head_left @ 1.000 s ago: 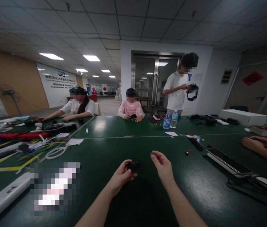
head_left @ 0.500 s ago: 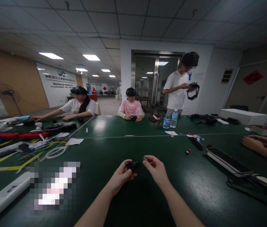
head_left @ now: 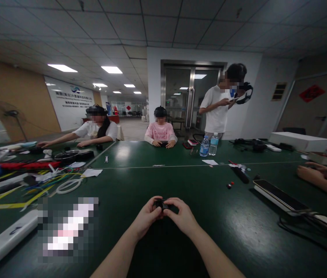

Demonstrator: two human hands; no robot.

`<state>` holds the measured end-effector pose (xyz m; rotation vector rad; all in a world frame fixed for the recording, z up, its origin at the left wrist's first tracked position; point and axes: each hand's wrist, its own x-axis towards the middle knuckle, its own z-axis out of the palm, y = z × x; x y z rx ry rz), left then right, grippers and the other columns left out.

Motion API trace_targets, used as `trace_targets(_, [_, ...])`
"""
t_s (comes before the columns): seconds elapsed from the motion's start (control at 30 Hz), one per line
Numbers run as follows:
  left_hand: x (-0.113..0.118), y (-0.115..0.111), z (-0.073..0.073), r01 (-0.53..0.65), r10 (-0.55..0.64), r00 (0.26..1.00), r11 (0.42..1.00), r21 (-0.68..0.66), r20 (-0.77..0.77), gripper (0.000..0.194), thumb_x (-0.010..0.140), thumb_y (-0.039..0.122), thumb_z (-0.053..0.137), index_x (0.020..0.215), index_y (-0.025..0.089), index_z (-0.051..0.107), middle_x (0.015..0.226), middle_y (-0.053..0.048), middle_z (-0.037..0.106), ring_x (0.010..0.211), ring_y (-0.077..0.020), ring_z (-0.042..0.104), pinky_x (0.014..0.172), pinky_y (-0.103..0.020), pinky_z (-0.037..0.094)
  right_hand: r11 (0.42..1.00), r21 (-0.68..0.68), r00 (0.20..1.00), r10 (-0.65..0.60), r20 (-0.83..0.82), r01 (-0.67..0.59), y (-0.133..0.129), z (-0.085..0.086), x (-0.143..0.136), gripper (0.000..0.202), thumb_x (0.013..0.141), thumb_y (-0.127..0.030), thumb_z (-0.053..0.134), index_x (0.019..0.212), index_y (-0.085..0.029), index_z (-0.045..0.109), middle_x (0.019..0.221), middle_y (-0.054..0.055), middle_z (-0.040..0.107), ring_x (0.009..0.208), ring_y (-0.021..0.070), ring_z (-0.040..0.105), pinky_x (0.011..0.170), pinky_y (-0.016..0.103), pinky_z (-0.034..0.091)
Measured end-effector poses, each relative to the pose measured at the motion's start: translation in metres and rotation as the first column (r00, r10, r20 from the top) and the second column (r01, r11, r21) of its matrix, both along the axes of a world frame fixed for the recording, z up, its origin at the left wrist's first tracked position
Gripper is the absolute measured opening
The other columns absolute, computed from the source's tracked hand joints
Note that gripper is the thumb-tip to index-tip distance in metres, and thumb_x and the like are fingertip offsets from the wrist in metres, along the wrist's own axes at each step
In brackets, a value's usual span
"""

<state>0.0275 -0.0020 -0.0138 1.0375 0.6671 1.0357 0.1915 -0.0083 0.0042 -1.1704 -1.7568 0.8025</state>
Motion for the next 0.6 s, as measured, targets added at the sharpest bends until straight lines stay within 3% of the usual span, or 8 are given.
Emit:
trace_targets(0.2, [0.0001, -0.0005, 0.0006, 0.001, -0.001, 1.0, 1.0, 0.011, 0.018, 0.041, 0.069, 0.029, 0.067, 0.105, 0.02, 0.049, 0.092, -0.005, 0.058, 0.074, -0.0139, 0.056, 0.07, -0.029, 0.041, 0.999, 0.017, 0.998, 0.037, -0.054, -0.037, -0.0013, 0.0015, 0.0032, 0.035, 0.068, -0.022, 0.062, 0.103, -0.026, 0.059, 0.106, 0.003, 0.06, 0.102, 0.0199, 0.053, 0.091, 0.037, 0.039])
trace_targets(0.37, [-0.0003, -0.0007, 0.0002, 0.008, -0.009, 0.999, 1.0, 0.006, 0.041, 0.036, 0.071, 0.028, 0.065, 0.102, 0.02, 0.051, 0.092, -0.005, 0.059, 0.075, -0.0147, 0.057, 0.072, -0.03, 0.041, 0.998, 0.04, 0.998, 0.051, -0.035, -0.049, 0.0011, -0.0022, 0.0042, 0.019, 0.071, -0.021, 0.06, 0.089, -0.025, 0.066, 0.106, 0.004, 0.058, 0.102, 0.0188, 0.054, 0.092, 0.036, 0.039])
trace_targets(0.6, [-0.0006, -0.0008, 0.0003, -0.006, 0.006, 0.999, 1.0, -0.005, 0.031, 0.038, 0.07, 0.027, 0.066, 0.104, 0.019, 0.052, 0.091, -0.005, 0.06, 0.075, -0.015, 0.058, 0.072, -0.031, 0.042, 0.998, -0.007, 0.998, 0.056, -0.021, -0.056, -0.0009, 0.0005, 0.0041, 0.019, 0.073, -0.024, 0.059, 0.091, -0.026, 0.066, 0.106, 0.003, 0.058, 0.102, 0.0185, 0.054, 0.091, 0.036, 0.04])
